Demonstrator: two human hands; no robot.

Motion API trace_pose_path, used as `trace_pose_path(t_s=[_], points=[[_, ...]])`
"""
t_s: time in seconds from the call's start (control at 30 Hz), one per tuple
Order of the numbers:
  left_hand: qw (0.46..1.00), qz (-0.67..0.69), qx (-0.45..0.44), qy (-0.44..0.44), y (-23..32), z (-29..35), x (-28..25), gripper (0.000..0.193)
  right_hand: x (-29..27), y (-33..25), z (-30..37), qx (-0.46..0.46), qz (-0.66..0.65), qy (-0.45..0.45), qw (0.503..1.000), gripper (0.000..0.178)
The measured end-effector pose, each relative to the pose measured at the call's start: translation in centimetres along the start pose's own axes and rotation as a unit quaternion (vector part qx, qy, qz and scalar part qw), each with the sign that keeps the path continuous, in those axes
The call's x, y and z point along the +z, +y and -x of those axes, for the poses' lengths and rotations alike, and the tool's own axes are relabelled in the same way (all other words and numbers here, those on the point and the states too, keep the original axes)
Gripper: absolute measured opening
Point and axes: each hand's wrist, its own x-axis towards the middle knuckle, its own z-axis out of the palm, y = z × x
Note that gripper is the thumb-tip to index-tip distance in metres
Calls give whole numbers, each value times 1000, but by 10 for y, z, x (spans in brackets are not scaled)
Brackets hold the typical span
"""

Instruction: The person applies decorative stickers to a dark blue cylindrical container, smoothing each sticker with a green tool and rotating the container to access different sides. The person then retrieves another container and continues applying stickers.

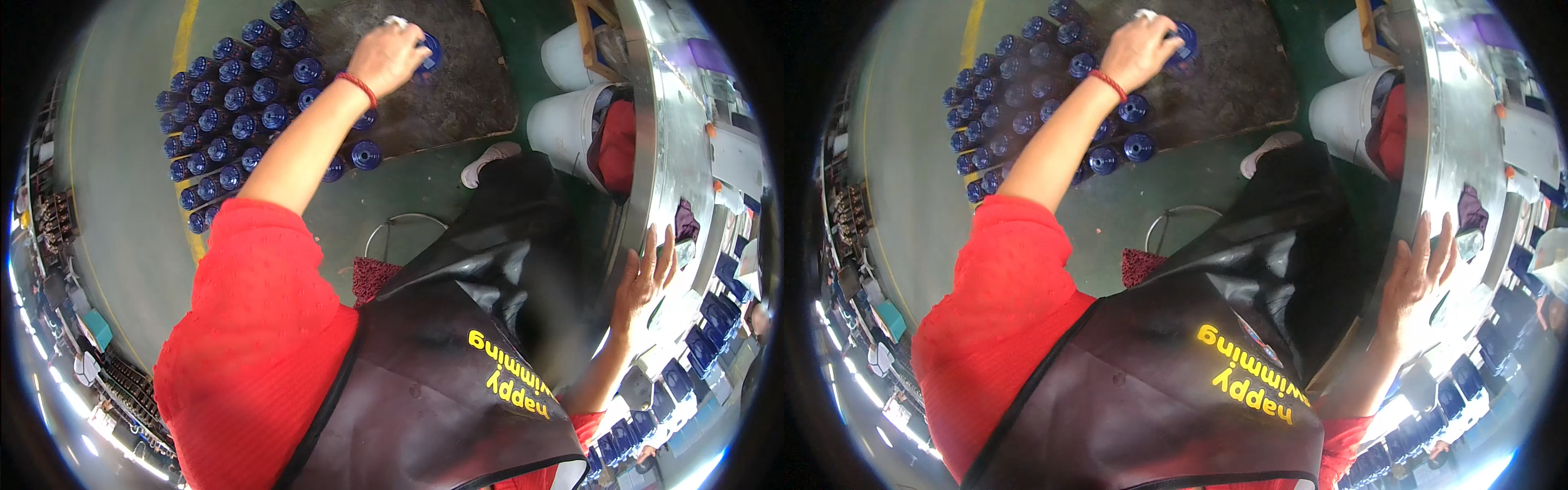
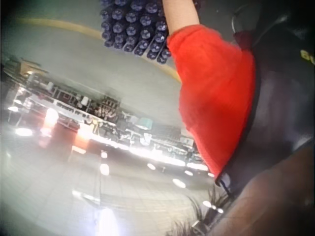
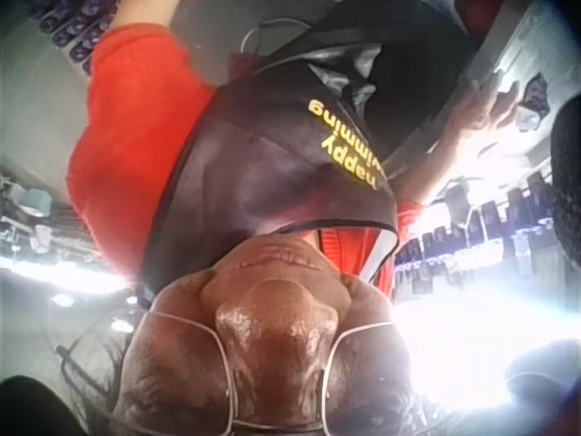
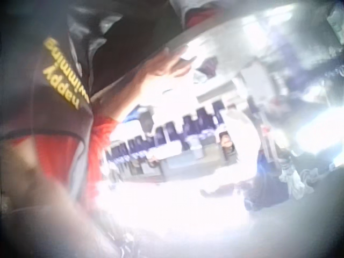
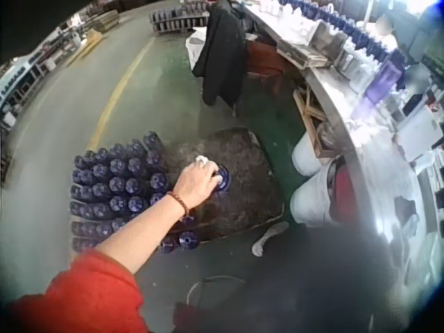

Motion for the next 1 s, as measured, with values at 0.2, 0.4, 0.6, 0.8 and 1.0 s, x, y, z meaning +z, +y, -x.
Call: trace_pose_path(t_s=[0.2,0.4,0.6,0.8,1.0], points=[[979,-45,-194,-52,-112,5,60,24,29,12,9,34,11,-26,999,48],[942,-143,-277,-126,-193,15,110,39,15,1,2,55,48,-74,995,51],[885,-139,-418,-152,-238,36,148,48,13,-6,-6,47,68,-87,993,51],[837,-142,-491,-195,-251,46,178,50,10,-8,-6,70,62,-103,990,52],[815,-103,-524,-223,-243,45,173,54,9,-10,-9,76,70,-111,988,51]])
